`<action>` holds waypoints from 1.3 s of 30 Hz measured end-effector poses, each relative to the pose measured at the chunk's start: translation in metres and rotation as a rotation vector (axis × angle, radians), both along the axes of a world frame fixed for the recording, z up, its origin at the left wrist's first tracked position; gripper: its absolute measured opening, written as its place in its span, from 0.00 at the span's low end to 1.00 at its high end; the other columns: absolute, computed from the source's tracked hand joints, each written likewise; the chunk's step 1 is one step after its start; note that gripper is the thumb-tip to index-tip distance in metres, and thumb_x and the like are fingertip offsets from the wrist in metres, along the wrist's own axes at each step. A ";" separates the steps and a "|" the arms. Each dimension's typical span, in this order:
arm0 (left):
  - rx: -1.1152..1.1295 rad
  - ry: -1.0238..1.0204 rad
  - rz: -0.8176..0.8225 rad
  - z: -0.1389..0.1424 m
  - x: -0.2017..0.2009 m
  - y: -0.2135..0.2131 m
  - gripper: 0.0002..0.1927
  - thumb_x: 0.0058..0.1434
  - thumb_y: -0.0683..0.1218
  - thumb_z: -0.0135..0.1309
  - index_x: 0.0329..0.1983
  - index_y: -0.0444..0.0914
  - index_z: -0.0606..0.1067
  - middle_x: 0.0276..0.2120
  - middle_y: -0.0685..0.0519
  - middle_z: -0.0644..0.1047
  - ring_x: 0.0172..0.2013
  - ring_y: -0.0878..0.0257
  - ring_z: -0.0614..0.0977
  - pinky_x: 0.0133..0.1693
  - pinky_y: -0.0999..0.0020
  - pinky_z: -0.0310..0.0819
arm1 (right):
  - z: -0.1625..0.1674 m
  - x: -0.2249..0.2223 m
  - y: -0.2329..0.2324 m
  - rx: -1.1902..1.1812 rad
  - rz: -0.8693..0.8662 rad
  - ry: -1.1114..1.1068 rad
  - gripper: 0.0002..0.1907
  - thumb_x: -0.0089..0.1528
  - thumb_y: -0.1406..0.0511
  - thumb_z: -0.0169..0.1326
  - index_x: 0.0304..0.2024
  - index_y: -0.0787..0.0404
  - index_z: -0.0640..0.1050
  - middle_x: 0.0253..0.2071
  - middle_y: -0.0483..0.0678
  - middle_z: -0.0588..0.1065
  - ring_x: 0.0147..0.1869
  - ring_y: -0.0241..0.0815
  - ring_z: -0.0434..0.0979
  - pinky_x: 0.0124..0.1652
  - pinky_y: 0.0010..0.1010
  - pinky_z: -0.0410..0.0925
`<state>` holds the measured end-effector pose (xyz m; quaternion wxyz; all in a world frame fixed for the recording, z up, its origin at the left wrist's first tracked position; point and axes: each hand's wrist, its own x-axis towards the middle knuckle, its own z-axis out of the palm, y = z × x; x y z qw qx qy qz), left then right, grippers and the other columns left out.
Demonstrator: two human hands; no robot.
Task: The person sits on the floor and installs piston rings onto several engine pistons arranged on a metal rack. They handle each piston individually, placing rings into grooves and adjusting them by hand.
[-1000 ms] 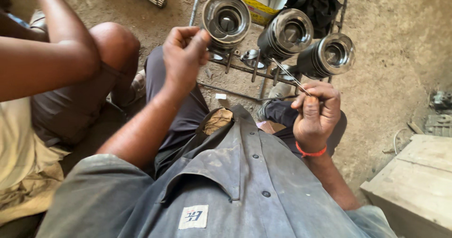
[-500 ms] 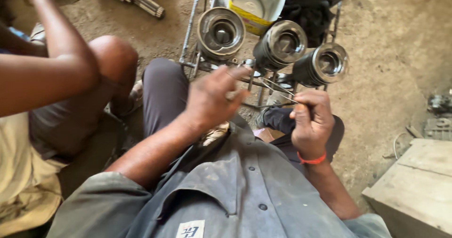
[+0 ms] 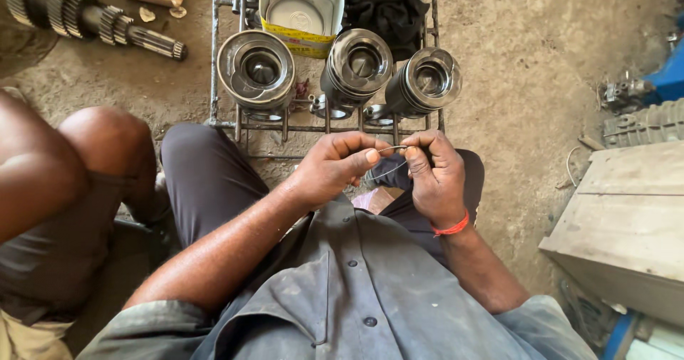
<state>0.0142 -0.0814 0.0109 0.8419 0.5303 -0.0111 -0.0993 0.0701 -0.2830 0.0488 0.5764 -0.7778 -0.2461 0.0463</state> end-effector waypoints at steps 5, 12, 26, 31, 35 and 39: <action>-0.145 0.009 0.057 -0.014 0.007 0.002 0.16 0.69 0.47 0.55 0.56 0.34 0.79 0.30 0.61 0.74 0.30 0.74 0.71 0.33 0.76 0.69 | -0.006 0.005 -0.002 0.053 -0.035 0.084 0.04 0.71 0.69 0.51 0.47 0.63 0.75 0.35 0.41 0.76 0.31 0.24 0.67 0.32 0.16 0.64; -0.107 0.054 0.215 -0.023 0.046 -0.015 0.14 0.67 0.41 0.54 0.53 0.30 0.75 0.35 0.55 0.81 0.36 0.69 0.81 0.43 0.72 0.79 | -0.008 0.042 -0.023 0.076 -0.176 0.000 0.04 0.71 0.70 0.52 0.46 0.65 0.76 0.35 0.43 0.76 0.33 0.26 0.70 0.34 0.19 0.66; 1.409 -0.719 0.436 0.038 0.110 -0.028 0.23 0.57 0.46 0.65 0.56 0.40 0.75 0.52 0.47 0.74 0.57 0.49 0.73 0.60 0.50 0.66 | -0.057 0.184 -0.042 0.200 -0.254 -0.030 0.02 0.66 0.72 0.53 0.39 0.66 0.77 0.34 0.44 0.77 0.35 0.31 0.77 0.38 0.23 0.72; 1.719 -0.645 0.236 0.039 0.133 -0.037 0.28 0.54 0.51 0.66 0.56 0.37 0.75 0.58 0.47 0.73 0.65 0.48 0.67 0.65 0.36 0.49 | -0.072 0.202 -0.039 0.095 -0.314 -0.155 0.02 0.64 0.72 0.56 0.36 0.65 0.80 0.31 0.43 0.78 0.33 0.29 0.75 0.35 0.23 0.70; 1.703 -0.526 0.129 0.034 0.134 -0.036 0.29 0.56 0.52 0.66 0.59 0.39 0.74 0.59 0.48 0.73 0.67 0.51 0.66 0.67 0.31 0.44 | -0.086 0.213 -0.043 0.032 -0.289 -0.145 0.02 0.64 0.71 0.57 0.37 0.64 0.81 0.31 0.42 0.79 0.35 0.27 0.75 0.37 0.21 0.71; 1.712 -0.518 0.125 0.034 0.137 -0.035 0.31 0.51 0.47 0.64 0.60 0.37 0.73 0.59 0.48 0.73 0.65 0.51 0.66 0.63 0.27 0.41 | -0.099 0.219 -0.043 0.215 -0.217 -0.064 0.02 0.64 0.72 0.58 0.40 0.64 0.80 0.35 0.40 0.77 0.36 0.28 0.74 0.38 0.21 0.71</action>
